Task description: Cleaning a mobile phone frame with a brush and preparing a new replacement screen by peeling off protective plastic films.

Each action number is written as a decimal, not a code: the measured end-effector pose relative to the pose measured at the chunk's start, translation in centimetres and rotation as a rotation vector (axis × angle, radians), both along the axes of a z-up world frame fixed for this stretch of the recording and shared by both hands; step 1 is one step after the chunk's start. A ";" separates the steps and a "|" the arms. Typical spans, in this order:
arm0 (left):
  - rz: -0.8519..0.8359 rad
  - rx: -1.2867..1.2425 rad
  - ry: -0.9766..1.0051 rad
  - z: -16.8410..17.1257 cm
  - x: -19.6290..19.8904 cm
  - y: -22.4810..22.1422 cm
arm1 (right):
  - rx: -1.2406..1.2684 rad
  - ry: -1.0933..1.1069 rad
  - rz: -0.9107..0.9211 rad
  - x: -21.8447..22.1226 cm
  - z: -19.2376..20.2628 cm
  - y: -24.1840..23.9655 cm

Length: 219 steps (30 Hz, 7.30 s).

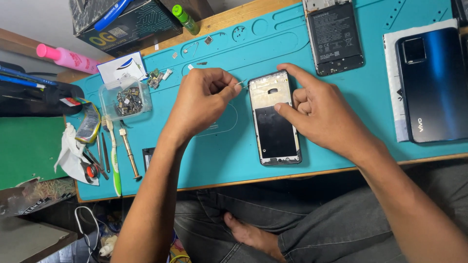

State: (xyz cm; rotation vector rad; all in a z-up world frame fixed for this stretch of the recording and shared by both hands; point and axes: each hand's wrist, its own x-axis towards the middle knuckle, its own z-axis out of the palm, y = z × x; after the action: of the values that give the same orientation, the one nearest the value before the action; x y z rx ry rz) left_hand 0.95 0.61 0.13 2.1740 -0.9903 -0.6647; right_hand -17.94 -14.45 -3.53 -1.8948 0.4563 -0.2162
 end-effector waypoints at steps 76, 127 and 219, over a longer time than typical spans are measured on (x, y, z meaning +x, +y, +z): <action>0.240 -0.027 -0.085 1.1 -12.7 6.6 | -0.055 -0.117 0.032 -0.6 -1.0 0.1; 0.123 -0.161 -0.116 -0.9 -3.2 -0.4 | -0.013 0.014 0.005 0.1 -0.2 -0.1; 0.365 -0.204 -0.561 -3.7 -7.4 8.6 | -0.072 -0.199 -0.139 -0.9 -1.5 2.7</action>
State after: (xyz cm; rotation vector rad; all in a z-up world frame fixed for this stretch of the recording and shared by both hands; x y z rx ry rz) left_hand -6.44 9.23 -3.57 2.3116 -0.8402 0.2242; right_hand -18.81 -11.71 -5.01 -1.8896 0.4498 -0.5143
